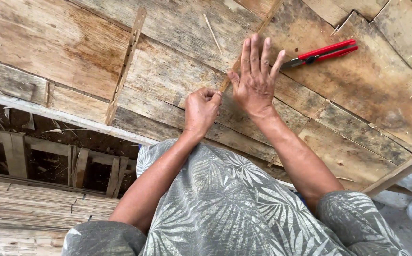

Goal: Fitting thin wood strips into gaps between wooden planks using glue and a utility knife

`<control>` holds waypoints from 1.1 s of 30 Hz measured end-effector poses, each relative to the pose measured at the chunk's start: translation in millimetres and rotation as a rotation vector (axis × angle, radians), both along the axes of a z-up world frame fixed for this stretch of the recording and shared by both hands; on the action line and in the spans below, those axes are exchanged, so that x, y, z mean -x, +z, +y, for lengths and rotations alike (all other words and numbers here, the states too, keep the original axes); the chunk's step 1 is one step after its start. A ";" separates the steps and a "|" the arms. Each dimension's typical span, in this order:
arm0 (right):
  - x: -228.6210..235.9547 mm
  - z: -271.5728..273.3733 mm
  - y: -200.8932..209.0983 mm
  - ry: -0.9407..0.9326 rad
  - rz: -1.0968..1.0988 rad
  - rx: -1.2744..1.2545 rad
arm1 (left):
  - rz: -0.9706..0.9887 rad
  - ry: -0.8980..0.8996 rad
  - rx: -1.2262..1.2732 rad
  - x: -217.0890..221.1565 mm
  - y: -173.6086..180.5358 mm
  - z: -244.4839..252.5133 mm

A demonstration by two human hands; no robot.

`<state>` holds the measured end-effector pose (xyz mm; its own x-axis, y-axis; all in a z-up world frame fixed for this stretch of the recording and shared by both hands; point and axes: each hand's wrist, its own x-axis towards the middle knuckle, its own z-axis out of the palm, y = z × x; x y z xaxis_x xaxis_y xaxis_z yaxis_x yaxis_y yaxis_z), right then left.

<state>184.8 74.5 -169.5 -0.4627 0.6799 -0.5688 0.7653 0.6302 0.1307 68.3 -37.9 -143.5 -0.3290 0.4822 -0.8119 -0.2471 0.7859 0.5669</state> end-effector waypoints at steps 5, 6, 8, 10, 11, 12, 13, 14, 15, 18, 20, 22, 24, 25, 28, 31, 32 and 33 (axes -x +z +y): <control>-13.5 -13.9 -7.6 0.048 0.221 -0.083 | 0.151 -0.203 -0.011 -0.6 -5.8 -7.4; -14.1 -12.2 -7.9 0.046 0.250 -0.072 | 0.182 -0.294 0.008 2.7 0.0 -6.4; -11.2 -7.8 3.2 0.028 0.258 -0.023 | 0.431 -0.343 -0.164 7.2 -15.5 -17.4; -13.1 -4.5 8.6 0.015 0.261 0.032 | 0.672 -0.386 -0.334 19.8 -23.7 -20.9; -16.4 -3.2 8.7 0.012 0.257 0.058 | 0.873 -0.451 -0.441 30.5 -24.2 -18.8; -18.4 -0.3 7.6 0.012 0.255 0.081 | 1.077 -0.511 -0.550 42.1 -25.9 -15.6; -19.6 3.6 6.0 0.021 0.255 0.082 | 1.079 -0.503 -0.546 50.0 -32.0 -12.2; -22.5 4.3 5.8 0.030 0.259 0.092 | 1.165 -0.581 -0.564 56.1 -36.7 -12.1; -25.6 4.6 5.7 0.039 0.264 0.103 | 1.251 -0.660 -0.581 62.1 -41.4 -12.7; -30.4 5.7 8.4 0.032 0.337 0.151 | 1.324 -0.842 -0.599 67.7 -63.4 -20.4; -35.3 4.0 3.5 0.032 0.397 0.150 | 1.331 -0.896 -0.606 70.9 -67.3 -21.3; -38.3 3.5 -0.2 0.033 0.457 0.147 | 1.337 -0.949 -0.615 73.8 -71.1 -22.2; -38.7 4.6 -2.2 0.024 0.486 0.149 | 1.372 -1.001 -0.655 76.7 -74.1 -23.1; -39.4 2.1 -4.0 0.031 0.484 0.144 | 1.377 -0.992 -0.656 76.6 -72.6 -25.0; -41.7 -2.1 -9.7 0.042 0.491 0.120 | 1.341 -0.982 -0.674 75.3 -71.0 -25.4; -39.5 -0.5 -18.6 0.028 0.456 0.059 | 1.377 -0.949 -0.722 78.8 -72.6 -20.1; -41.6 -2.0 -21.9 0.027 0.460 0.048 | 1.401 -0.977 -0.711 77.8 -74.0 -21.6; -43.8 -3.0 -25.5 0.026 0.465 0.036 | 1.424 -1.005 -0.699 76.8 -75.6 -22.7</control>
